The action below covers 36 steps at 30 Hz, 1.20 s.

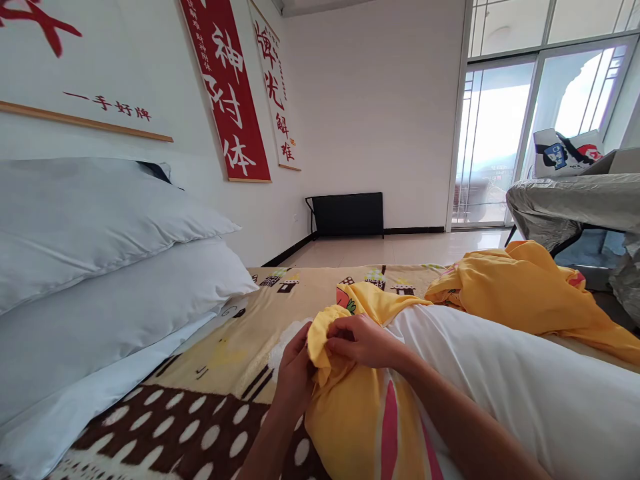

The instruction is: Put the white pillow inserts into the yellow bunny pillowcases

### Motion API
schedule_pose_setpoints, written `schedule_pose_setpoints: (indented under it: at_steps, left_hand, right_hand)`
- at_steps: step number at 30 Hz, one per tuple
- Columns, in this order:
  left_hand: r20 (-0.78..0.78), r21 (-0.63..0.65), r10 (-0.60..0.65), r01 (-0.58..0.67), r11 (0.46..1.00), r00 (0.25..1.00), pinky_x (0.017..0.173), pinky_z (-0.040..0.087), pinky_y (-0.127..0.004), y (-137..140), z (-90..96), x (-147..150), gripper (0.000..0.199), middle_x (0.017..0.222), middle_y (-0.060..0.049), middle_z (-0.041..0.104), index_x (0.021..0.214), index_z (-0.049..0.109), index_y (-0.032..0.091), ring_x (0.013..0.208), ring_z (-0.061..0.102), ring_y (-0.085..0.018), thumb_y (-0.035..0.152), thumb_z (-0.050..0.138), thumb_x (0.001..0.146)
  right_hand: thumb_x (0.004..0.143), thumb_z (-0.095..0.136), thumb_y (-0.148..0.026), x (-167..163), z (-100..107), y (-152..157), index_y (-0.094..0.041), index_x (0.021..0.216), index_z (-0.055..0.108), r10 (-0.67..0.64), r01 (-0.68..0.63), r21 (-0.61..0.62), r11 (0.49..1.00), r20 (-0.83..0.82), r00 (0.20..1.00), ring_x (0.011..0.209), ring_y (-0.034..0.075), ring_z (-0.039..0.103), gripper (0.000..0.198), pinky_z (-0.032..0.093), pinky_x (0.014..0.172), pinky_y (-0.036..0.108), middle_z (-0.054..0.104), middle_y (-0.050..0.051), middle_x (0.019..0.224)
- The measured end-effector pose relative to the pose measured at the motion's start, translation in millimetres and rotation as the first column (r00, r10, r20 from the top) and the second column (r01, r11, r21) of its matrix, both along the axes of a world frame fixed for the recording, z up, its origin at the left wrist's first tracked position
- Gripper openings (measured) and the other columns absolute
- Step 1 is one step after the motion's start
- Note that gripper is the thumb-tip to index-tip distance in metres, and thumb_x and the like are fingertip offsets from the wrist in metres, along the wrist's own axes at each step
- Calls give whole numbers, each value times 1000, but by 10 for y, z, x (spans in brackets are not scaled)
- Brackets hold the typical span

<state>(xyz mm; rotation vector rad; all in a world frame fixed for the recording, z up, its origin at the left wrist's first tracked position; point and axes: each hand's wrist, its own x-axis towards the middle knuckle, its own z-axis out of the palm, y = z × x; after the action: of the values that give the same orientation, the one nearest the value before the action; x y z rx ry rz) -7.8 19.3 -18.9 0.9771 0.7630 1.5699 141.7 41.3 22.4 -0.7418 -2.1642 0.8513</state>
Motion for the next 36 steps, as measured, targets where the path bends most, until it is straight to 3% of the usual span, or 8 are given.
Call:
schedule_pose_setpoints:
  at_steps: [5, 8, 12, 19, 26, 31, 36]
  left_hand:
    - [-77, 73, -30, 35, 997, 997, 49, 35, -16, 2, 1, 47, 30, 59, 5, 46, 67, 53, 16, 54, 41, -6, 39, 72, 70]
    - [-149, 118, -10, 28, 993, 989, 52, 35, -17, 29, -25, 51, 33, 64, 4, 44, 68, 50, 16, 58, 40, -8, 45, 65, 76]
    - [-356, 211, 73, 4, 977, 932, 56, 35, -19, 42, -63, 28, 32, 67, 3, 42, 73, 49, 18, 63, 37, -10, 47, 54, 83]
    - [-478, 274, 165, -33, 961, 863, 57, 34, -21, 37, -45, 19, 31, 67, 3, 42, 72, 48, 18, 62, 36, -11, 46, 49, 86]
    - [-492, 322, 206, -43, 946, 846, 64, 41, -23, 111, -60, -69, 12, 74, 0, 56, 79, 57, 18, 68, 46, -14, 30, 57, 76]
    - [-488, 311, 289, -146, 939, 824, 61, 43, -24, 80, -15, -30, 12, 72, -1, 61, 76, 60, 17, 64, 51, -16, 19, 58, 64]
    - [-429, 392, 452, -289, 873, 782, 62, 43, -22, -54, 56, 75, 17, 76, 1, 59, 84, 55, 19, 69, 53, -15, 20, 62, 68]
  right_hand:
    - [81, 51, -26, -41, -31, 47, -18, 70, 49, -83, 58, -206, 977, -116, 990, 52, 8, 43, 15, 32, 49, 21, 51, -3, 59]
    - [77, 56, -27, -39, -77, 101, -17, 74, 52, -22, -43, -293, 955, -215, 976, 53, 9, 46, 11, 33, 49, 21, 53, -2, 61]
    - [70, 63, -31, -30, -117, 136, -16, 71, 53, 1, -122, -389, 913, -298, 954, 51, 7, 42, 18, 32, 48, 21, 50, -3, 59]
    - [70, 59, -25, -61, -151, 123, -16, 71, 53, -63, -54, -403, 914, -272, 960, 48, 6, 34, 11, 25, 45, 20, 42, -6, 54]
    - [70, 53, -23, -82, -223, 205, -17, 69, 49, 7, -156, -391, 907, -357, 934, 45, 5, 35, 7, 25, 44, 19, 43, -7, 53]
    - [70, 52, -21, -64, -190, 179, -18, 68, 47, 30, -175, -397, 901, -345, 938, 43, 5, 37, 7, 26, 43, 19, 44, -7, 50]
    - [72, 54, -23, -57, -163, 148, -16, 71, 50, 12, -165, -406, 899, -355, 935, 46, 5, 36, 9, 27, 44, 18, 43, -7, 55]
